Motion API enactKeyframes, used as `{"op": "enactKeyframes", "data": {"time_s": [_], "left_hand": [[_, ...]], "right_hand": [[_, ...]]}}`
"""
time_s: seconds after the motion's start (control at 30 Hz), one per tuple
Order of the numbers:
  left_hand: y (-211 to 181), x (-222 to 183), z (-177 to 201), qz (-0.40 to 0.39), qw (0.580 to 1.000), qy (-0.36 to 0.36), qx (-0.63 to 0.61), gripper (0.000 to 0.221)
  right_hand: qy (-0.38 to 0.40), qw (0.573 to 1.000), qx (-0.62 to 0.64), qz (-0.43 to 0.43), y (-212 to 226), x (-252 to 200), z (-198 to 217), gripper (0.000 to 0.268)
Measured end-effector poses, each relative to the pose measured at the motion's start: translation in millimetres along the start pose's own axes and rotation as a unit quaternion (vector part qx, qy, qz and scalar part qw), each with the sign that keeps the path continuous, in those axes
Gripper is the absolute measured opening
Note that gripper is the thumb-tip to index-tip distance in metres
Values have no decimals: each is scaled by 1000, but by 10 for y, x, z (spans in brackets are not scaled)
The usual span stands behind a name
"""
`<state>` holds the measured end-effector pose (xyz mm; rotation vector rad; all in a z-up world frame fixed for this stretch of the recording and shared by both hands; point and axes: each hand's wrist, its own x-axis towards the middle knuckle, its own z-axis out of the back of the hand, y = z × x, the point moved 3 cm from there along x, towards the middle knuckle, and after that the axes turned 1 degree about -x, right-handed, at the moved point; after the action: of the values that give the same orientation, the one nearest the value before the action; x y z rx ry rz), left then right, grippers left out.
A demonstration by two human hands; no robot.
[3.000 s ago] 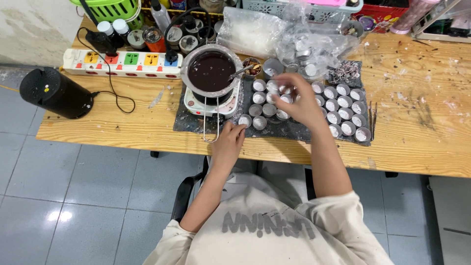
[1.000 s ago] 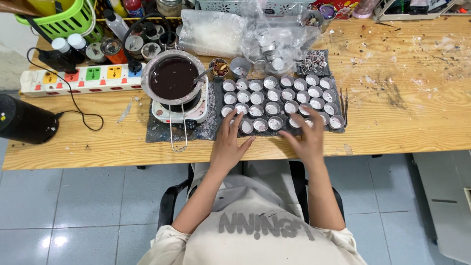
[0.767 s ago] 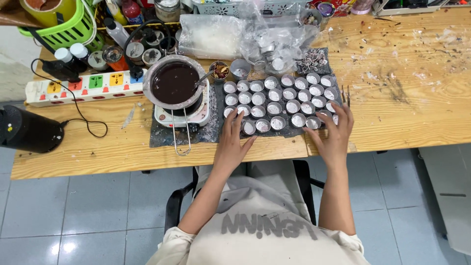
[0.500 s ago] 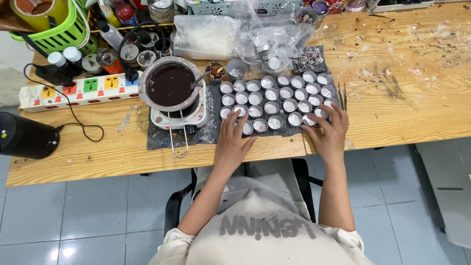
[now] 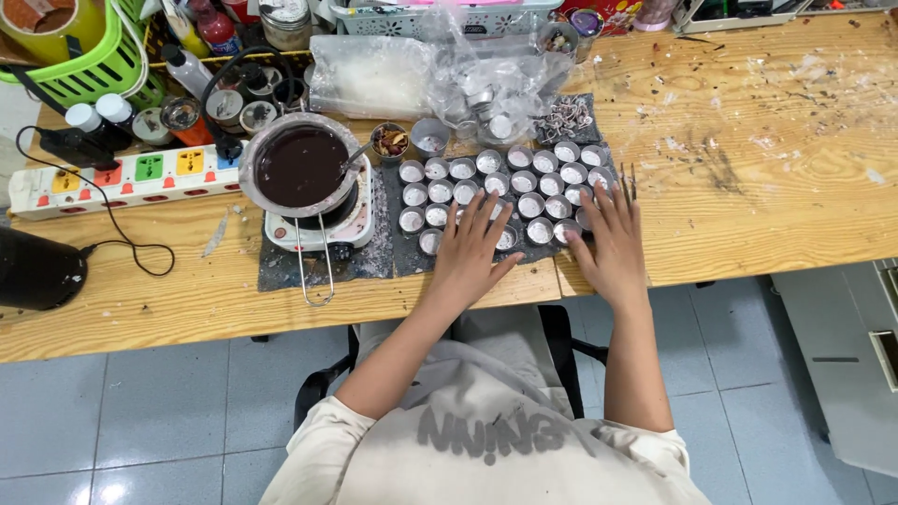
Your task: Stirring melted wax and arranging tealight candle cups on a production workbench.
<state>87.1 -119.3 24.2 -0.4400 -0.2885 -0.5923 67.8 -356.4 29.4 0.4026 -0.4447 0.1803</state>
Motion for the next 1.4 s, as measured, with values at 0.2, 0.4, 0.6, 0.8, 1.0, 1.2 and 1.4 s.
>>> {"op": "enactKeyframes", "data": {"time_s": [0.2, 0.4, 0.6, 0.8, 1.0, 1.2, 1.4], "left_hand": [[82, 23, -120, 19, 999, 39, 27, 79], [322, 99, -31, 75, 993, 55, 77, 83], [489, 3, 110, 71, 995, 66, 26, 86], [700, -412, 488, 126, 983, -66, -119, 37], [691, -632, 407, 79, 991, -70, -87, 26], [629, -715, 414, 63, 996, -50, -32, 26], [644, -824, 369, 98, 993, -55, -39, 23]], "right_hand": [[96, 994, -40, 21, 18, 131, -29, 64], [86, 995, -29, 37, 113, 483, 29, 62], [108, 990, -42, 81, 204, 551, -158, 61], [62, 980, 115, 150, 835, 399, -159, 40], [74, 952, 147, 257, 1286, 242, -491, 29], [67, 955, 87, 277, 1343, 210, -594, 16], [50, 962, 47, 264, 1317, 213, -660, 20]]}}
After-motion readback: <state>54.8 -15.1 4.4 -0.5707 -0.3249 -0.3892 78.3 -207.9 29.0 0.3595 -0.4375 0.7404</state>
